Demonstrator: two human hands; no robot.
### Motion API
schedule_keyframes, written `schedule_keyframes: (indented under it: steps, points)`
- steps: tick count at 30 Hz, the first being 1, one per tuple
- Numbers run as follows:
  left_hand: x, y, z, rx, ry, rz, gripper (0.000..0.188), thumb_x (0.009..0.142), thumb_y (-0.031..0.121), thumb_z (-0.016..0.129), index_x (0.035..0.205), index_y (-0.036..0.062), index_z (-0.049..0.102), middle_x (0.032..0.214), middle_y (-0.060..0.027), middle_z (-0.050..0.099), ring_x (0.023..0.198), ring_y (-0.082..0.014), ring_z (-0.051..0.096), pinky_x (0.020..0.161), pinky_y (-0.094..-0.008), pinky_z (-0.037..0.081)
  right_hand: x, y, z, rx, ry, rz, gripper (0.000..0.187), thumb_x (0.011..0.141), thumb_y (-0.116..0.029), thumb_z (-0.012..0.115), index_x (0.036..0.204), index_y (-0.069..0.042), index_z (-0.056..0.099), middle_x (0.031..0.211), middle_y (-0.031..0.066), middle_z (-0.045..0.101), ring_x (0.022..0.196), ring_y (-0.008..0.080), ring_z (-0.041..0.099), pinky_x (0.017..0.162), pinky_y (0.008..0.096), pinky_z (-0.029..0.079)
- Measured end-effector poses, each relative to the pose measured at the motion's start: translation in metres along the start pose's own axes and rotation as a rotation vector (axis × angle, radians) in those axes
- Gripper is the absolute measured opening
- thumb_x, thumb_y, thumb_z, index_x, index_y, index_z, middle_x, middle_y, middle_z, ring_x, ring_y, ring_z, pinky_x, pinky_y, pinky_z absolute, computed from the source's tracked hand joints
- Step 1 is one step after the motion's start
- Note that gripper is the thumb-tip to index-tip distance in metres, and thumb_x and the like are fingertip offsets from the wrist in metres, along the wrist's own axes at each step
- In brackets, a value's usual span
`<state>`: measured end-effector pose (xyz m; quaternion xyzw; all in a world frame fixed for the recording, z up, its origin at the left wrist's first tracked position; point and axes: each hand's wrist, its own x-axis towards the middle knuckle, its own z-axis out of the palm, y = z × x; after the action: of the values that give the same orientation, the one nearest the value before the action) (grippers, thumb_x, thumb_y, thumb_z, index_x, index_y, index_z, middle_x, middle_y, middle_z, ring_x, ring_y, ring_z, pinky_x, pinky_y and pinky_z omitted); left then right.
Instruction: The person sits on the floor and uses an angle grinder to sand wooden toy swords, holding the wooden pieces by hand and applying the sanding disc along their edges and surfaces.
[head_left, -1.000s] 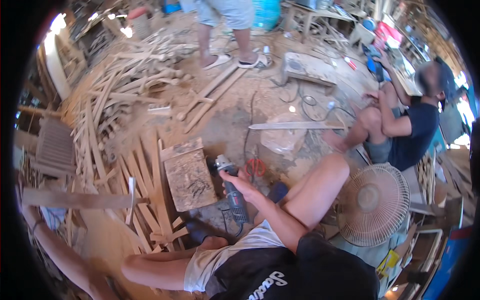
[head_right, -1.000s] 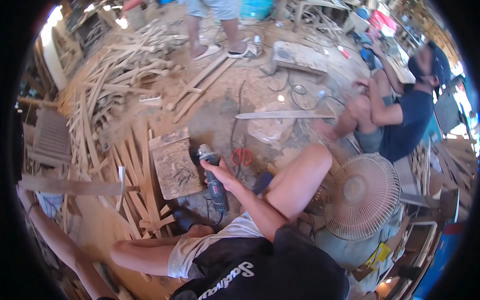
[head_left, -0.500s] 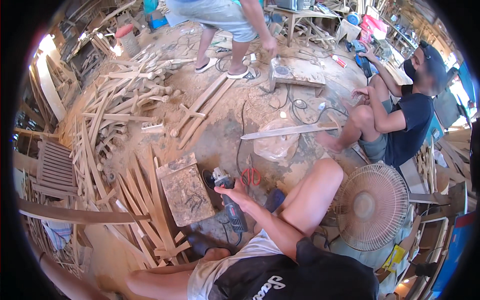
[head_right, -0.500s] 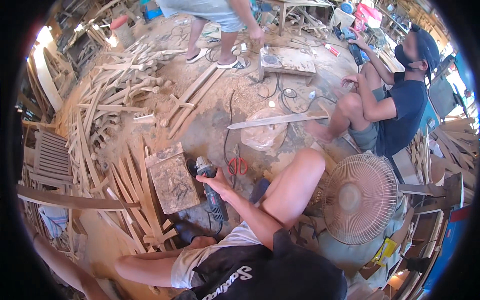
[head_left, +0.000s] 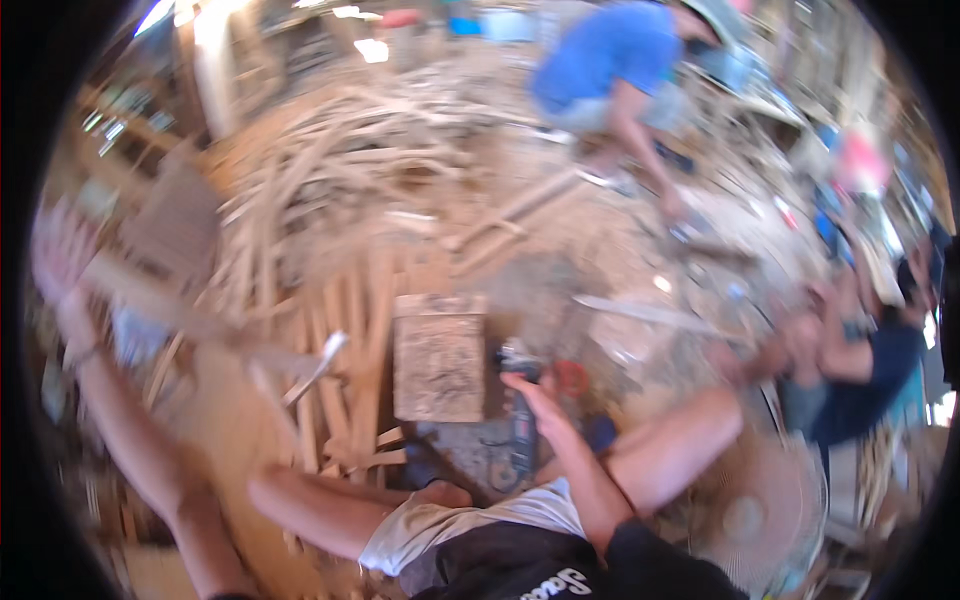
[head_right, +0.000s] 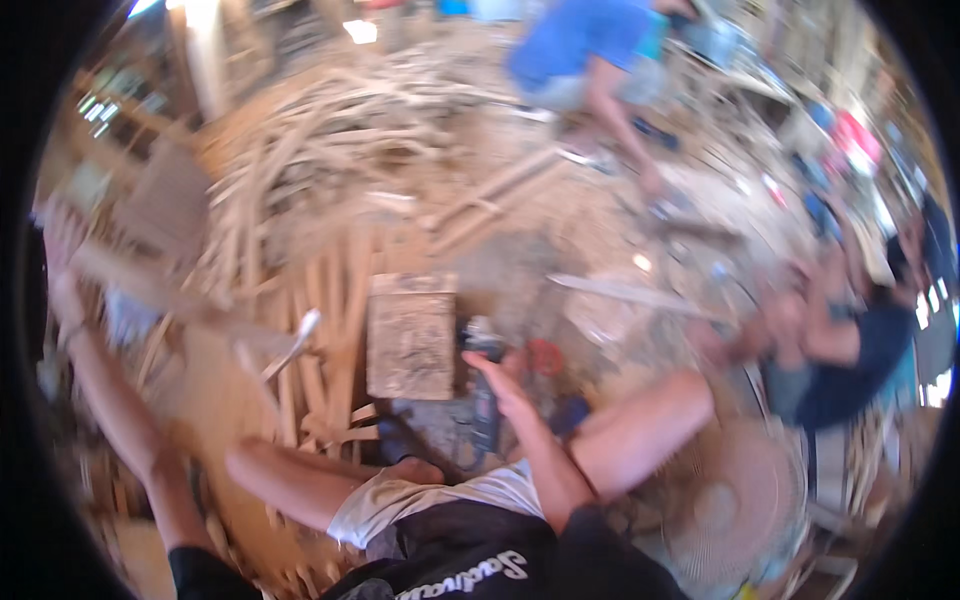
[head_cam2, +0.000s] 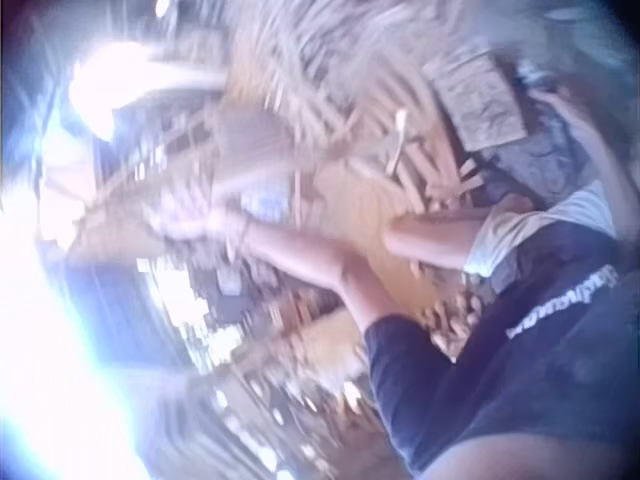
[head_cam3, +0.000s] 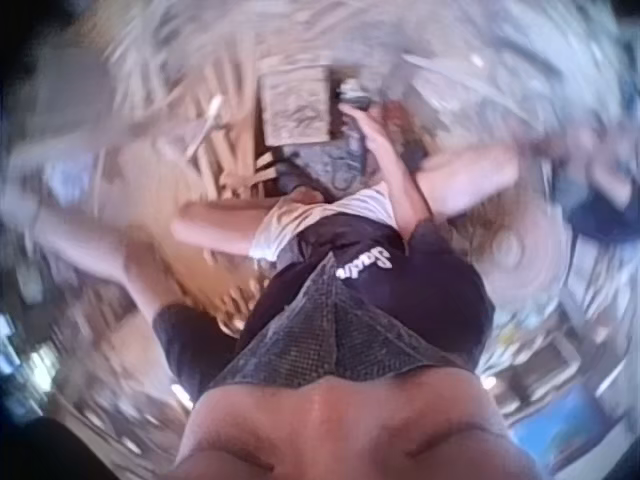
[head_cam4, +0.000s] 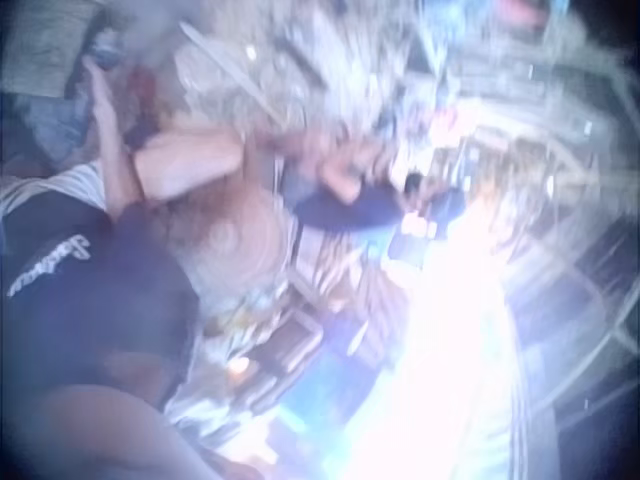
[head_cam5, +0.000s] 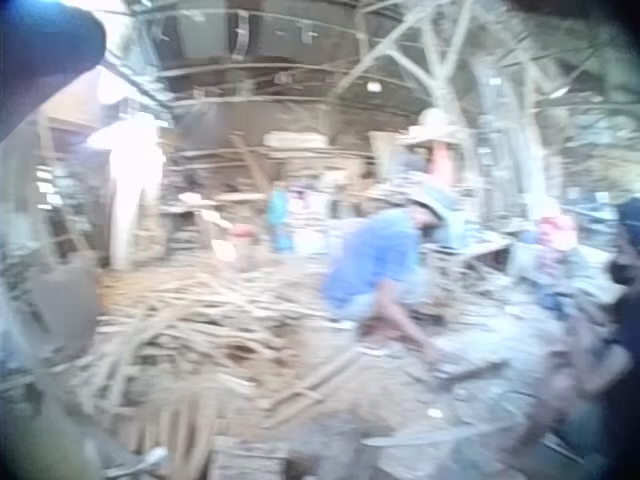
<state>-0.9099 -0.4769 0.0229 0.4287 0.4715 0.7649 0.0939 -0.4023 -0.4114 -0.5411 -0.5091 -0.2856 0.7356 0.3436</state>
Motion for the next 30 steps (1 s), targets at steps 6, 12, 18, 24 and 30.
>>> schedule_keyframes:
  steps: [6, 12, 18, 24, 30]
  points:
    - [0.051, -0.045, -0.004, -0.569, -1.117, -0.418, 0.070, 0.113, 0.072, 0.043, 0.072, 0.0152, 0.053, 0.059, 0.0002, 0.052, 0.044, -0.0131, 0.046, 0.047, -0.0295, 0.037, -0.005, 0.005, -0.027, -0.079, 0.054, -0.034, 0.036, 0.093, -0.010, 0.093, 0.109, -0.016, 0.062, 0.083, 0.0057, 0.068, 0.060, 0.0250, 0.070, 0.052, 0.0422, 0.060]
    - [0.050, -0.043, -0.017, -0.609, -0.992, -0.494, 0.084, 0.103, 0.093, 0.039, 0.065, 0.0180, 0.044, 0.052, 0.0038, 0.041, 0.039, -0.0121, 0.038, 0.044, -0.0287, 0.031, -0.002, 0.016, -0.016, -0.059, -0.019, -0.009, 0.048, 0.093, -0.011, 0.095, 0.119, -0.012, 0.055, 0.085, 0.0072, 0.068, 0.057, 0.0237, 0.068, 0.052, 0.0409, 0.062]
    - [0.044, -0.050, 0.002, -0.607, -0.992, -0.399, 0.089, 0.097, 0.101, 0.039, 0.066, 0.0179, 0.043, 0.053, 0.0050, 0.039, 0.040, -0.0095, 0.037, 0.043, -0.0271, 0.030, -0.013, 0.011, -0.016, -0.045, 0.007, 0.006, 0.045, 0.096, -0.016, 0.093, 0.120, -0.010, 0.055, 0.085, 0.0098, 0.070, 0.059, 0.0257, 0.071, 0.052, 0.0422, 0.062]
    - [0.085, -0.096, -0.027, -0.458, -0.783, -0.239, 0.061, 0.100, 0.068, 0.076, 0.081, 0.0141, 0.054, 0.062, 0.0048, 0.046, 0.045, -0.0064, 0.042, 0.046, -0.0207, 0.036, -0.012, 0.005, 0.005, -0.154, -0.086, -0.081, 0.039, 0.098, -0.009, 0.089, 0.120, -0.010, 0.056, 0.092, 0.0103, 0.073, 0.067, 0.0258, 0.075, 0.057, 0.0402, 0.062]
    - [-0.050, -0.238, -0.055, -0.014, -0.333, -0.219, 0.039, 0.114, 0.046, 0.066, 0.096, 0.0117, 0.063, 0.079, 0.0010, 0.060, 0.073, -0.0119, 0.058, 0.079, -0.0304, 0.050, -0.014, 0.008, -0.015, -0.169, -0.090, -0.152, 0.050, 0.093, -0.002, 0.092, 0.126, -0.008, 0.055, 0.099, 0.0076, 0.072, 0.073, 0.0224, 0.075, 0.061, 0.0382, 0.063]
